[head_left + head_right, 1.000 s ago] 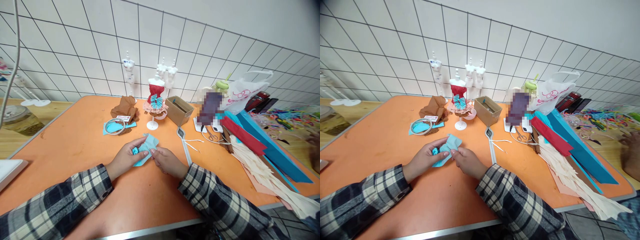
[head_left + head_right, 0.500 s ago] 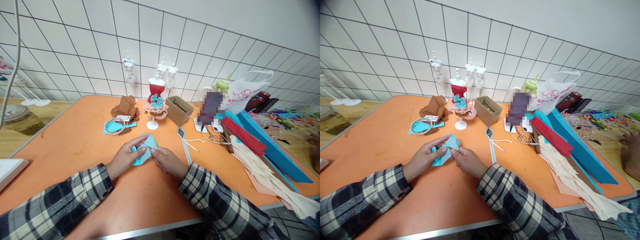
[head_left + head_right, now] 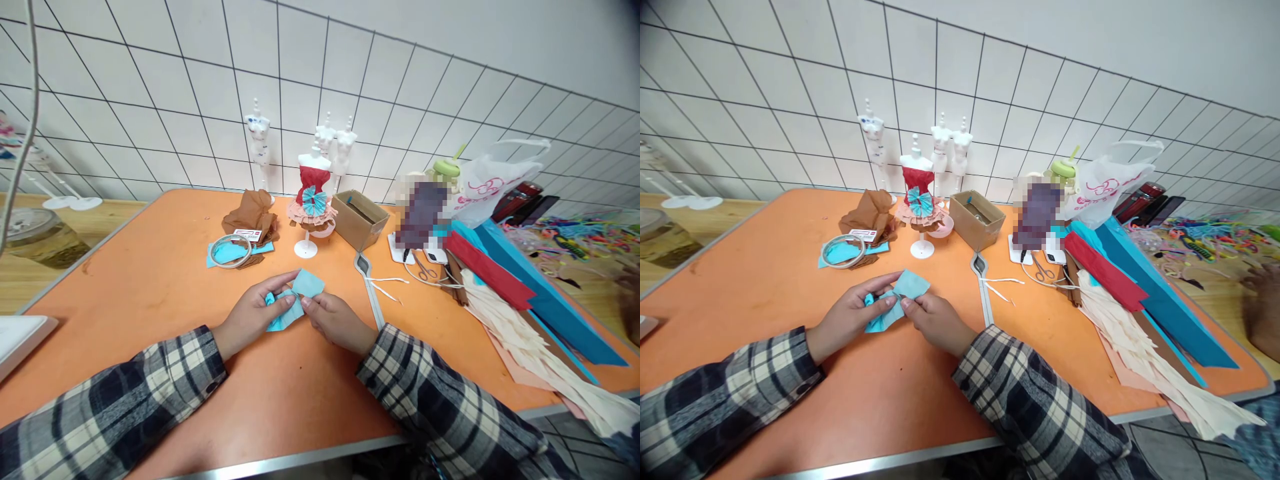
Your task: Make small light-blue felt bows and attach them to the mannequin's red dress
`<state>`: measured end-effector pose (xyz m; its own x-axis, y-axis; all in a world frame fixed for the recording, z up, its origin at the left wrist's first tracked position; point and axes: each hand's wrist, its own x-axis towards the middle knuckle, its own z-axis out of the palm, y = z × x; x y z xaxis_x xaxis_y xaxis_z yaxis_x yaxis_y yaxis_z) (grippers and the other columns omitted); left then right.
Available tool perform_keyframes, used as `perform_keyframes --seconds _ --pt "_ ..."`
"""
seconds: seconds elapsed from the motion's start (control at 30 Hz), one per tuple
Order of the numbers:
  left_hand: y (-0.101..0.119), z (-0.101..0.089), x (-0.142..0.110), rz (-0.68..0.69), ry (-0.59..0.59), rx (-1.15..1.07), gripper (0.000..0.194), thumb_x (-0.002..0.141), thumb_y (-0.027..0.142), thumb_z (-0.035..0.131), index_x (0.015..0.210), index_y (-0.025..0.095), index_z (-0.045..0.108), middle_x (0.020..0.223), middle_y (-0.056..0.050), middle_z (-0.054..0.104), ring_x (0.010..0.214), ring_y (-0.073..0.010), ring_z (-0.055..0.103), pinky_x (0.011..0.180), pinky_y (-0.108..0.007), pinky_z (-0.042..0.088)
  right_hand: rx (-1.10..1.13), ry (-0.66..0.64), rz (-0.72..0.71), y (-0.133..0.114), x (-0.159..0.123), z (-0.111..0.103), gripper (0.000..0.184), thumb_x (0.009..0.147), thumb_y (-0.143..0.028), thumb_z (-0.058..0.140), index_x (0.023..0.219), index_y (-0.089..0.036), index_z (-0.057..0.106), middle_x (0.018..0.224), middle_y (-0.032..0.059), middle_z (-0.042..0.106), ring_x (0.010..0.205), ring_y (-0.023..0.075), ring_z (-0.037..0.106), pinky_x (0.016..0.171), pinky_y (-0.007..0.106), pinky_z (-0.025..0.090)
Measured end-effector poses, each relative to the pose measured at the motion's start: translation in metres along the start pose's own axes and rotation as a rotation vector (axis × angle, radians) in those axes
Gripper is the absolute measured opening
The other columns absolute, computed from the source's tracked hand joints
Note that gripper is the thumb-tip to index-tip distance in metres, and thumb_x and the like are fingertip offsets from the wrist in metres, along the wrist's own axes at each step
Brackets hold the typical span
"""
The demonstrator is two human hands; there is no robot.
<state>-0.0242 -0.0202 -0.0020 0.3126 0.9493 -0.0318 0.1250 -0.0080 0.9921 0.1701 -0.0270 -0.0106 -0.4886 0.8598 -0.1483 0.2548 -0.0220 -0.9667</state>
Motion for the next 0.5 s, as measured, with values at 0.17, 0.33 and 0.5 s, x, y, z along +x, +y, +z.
perform_keyframes --seconds 0.17,0.33,0.5 --pt "0.0009 0.0018 -0.0012 0.028 -0.012 0.047 0.064 0.079 0.046 0.067 0.134 0.016 0.053 0.084 -0.002 0.058 0.071 -0.0129 0.051 0.062 -0.022 0.044 -0.049 0.018 -0.042 0.0034 0.0023 0.0002 0.042 0.093 -0.053 0.04 0.068 -0.019 0.041 0.057 -0.0051 0.039 0.051 0.0079 0.034 0.048 0.022 0.026" --pt "0.0019 0.0027 -0.0012 0.063 -0.033 0.082 0.061 0.08 0.045 0.065 0.133 0.015 0.053 0.084 -0.002 0.057 0.071 -0.0126 0.05 0.061 -0.022 0.042 -0.088 0.029 -0.096 -0.0017 0.0025 -0.0006 0.041 0.093 -0.049 0.041 0.064 -0.019 0.041 0.057 -0.0042 0.038 0.057 0.0098 0.036 0.053 0.023 0.029" --pt "-0.0007 0.0021 -0.0005 0.081 -0.044 0.099 0.059 0.082 0.043 0.064 0.133 0.015 0.053 0.082 -0.001 0.056 0.07 -0.0124 0.049 0.061 -0.022 0.042 -0.083 0.045 -0.134 -0.0047 0.0025 -0.0006 0.039 0.092 -0.047 0.042 0.066 -0.019 0.043 0.061 -0.0024 0.042 0.066 0.0124 0.043 0.059 0.024 0.033"
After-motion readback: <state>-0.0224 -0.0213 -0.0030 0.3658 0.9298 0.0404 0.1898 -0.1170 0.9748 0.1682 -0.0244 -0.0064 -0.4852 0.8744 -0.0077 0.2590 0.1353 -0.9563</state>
